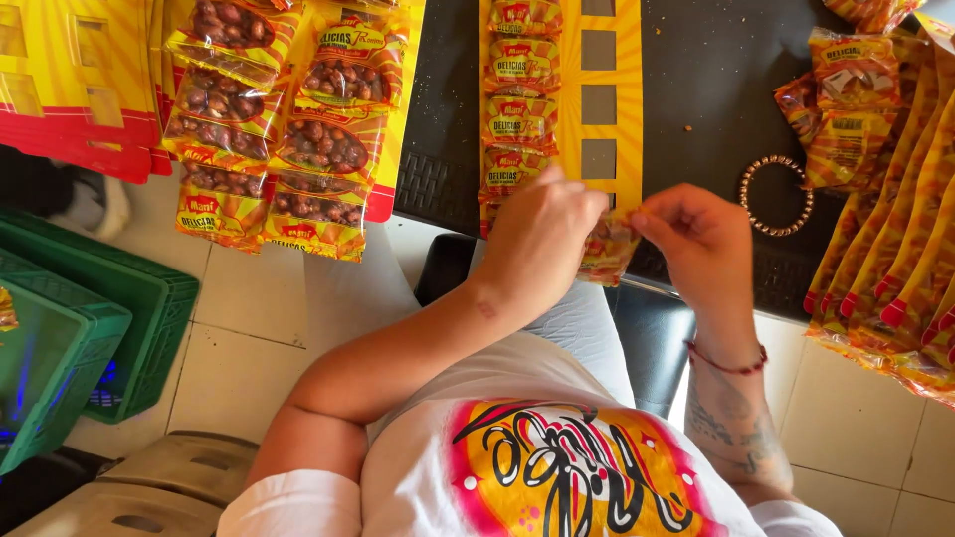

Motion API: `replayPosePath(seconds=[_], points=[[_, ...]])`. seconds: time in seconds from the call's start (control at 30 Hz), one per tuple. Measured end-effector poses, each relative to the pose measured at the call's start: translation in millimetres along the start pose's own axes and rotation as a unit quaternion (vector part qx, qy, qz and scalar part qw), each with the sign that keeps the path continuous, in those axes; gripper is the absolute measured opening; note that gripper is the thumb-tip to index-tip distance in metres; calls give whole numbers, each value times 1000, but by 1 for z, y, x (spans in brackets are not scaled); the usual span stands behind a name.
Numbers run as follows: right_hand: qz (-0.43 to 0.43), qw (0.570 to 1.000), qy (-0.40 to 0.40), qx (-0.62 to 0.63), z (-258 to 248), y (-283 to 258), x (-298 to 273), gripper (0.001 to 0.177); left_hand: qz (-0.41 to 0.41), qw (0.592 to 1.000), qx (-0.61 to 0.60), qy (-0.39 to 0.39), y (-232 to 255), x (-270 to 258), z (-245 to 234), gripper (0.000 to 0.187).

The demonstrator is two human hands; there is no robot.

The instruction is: The person places small individual bags of snacks into the slots of a larger display card, repeating this for several cards and then stacking the completed display cards on a table.

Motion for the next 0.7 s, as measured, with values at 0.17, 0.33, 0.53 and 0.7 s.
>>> replayPosePath(seconds=[0.17, 0.33, 0.53, 0.7], points=[[-69, 986, 39, -149, 21, -27, 28, 8, -3, 977, 195, 88, -11, 27, 17, 10], [-77, 946, 25, -314, 0, -35, 70, 19, 82, 991, 61, 90, 9, 12, 25, 7], [-125, 806, 181, -549, -78, 63, 225, 26, 74, 976, 202, -44, 25, -9, 40, 67], [-216, 728, 278, -589, -107, 106, 304, 16, 88, 985, 133, -59, 22, -9, 24, 61]])
Point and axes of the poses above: each hand's wrist, its own x-axis towards the middle knuckle, its own z-axis out of the palm, y = z × x, the point moved 2 cm from there along x, towards the middle knuckle, and after that the axes turned 2 degrees about x, right-handed, at the moved point
